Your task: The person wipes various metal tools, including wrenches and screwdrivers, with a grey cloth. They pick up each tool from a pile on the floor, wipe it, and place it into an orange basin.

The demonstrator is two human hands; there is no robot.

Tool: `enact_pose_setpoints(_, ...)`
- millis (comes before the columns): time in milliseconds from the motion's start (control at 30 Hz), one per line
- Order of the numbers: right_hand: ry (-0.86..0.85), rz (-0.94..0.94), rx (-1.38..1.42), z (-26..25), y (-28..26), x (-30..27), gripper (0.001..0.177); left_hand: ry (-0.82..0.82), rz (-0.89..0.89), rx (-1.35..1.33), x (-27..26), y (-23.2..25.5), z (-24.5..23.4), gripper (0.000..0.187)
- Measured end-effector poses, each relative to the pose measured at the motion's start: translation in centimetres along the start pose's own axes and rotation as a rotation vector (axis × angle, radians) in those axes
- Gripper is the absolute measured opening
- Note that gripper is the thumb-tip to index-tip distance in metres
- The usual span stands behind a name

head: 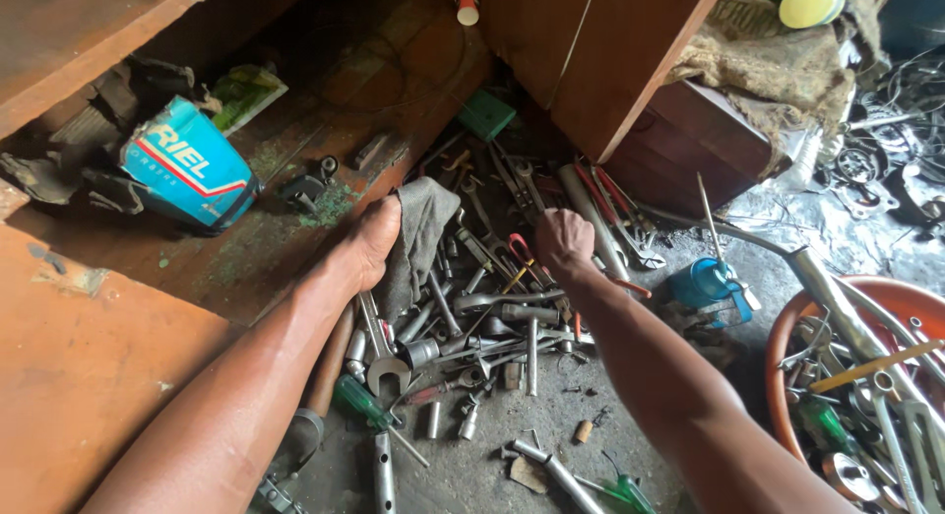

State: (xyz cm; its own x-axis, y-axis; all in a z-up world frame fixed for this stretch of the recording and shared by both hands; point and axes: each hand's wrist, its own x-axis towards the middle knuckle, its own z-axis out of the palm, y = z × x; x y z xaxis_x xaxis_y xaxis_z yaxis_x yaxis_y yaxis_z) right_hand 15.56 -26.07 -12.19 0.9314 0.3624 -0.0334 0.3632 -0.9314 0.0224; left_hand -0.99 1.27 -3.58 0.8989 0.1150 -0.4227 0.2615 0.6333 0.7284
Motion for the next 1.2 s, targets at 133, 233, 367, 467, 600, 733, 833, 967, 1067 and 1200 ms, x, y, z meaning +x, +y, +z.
enact_pose_setpoints(133,-0.091,0.029,-0.083,0.7,-0.4,0.5,0.024,-0.006,0.012,-0.002,-0.2,0.2,0.6,0.046)
enact_pose_setpoints(233,-0.096,-0.033,-0.159,0.7,-0.9,0.9,0.021,0.012,0.016,-0.016,-0.2,0.1,0.6,0.046)
enact_pose_setpoints(367,-0.083,-0.060,-0.160,0.2,-0.8,0.8,0.017,0.037,0.028,-0.032,-0.2,0.5,0.0,0.045)
enact_pose_setpoints(467,-0.156,0.059,-0.033,-0.8,0.6,0.7,0.028,0.046,0.033,-0.046,0.2,-0.2,-0.3,0.045)
enact_pose_setpoints(600,-0.010,0.005,0.243,-2.7,2.5,0.3,0.018,0.084,0.047,-0.069,1.1,-1.1,-0.3,0.045)
enact_pose_setpoints(733,-0.416,0.294,1.259,-5.9,3.5,-4.3,0.023,0.159,0.042,-0.016,1.6,-2.2,0.7,0.045)
enact_pose_setpoints(833,-0.436,0.149,1.499,-7.3,2.7,-8.1,0.028,0.174,-0.044,0.165,1.3,-3.5,2.9,0.045)
enact_pose_setpoints(967,-0.391,0.050,1.484,-7.7,-2.2,-10.2,0.026,0.182,-0.143,0.536,0.3,-5.8,9.2,0.045)
enact_pose_setpoints(1067,-0.177,0.025,1.185,-9.0,-3.8,-10.0,0.027,0.355,-0.100,0.635,0.3,-6.7,13.3,0.045)
enact_pose_setpoints(1200,-0.346,0.164,1.410,-10.6,-2.8,-9.7,0.027,0.489,0.047,0.579,2.3,-7.6,14.3,0.043)
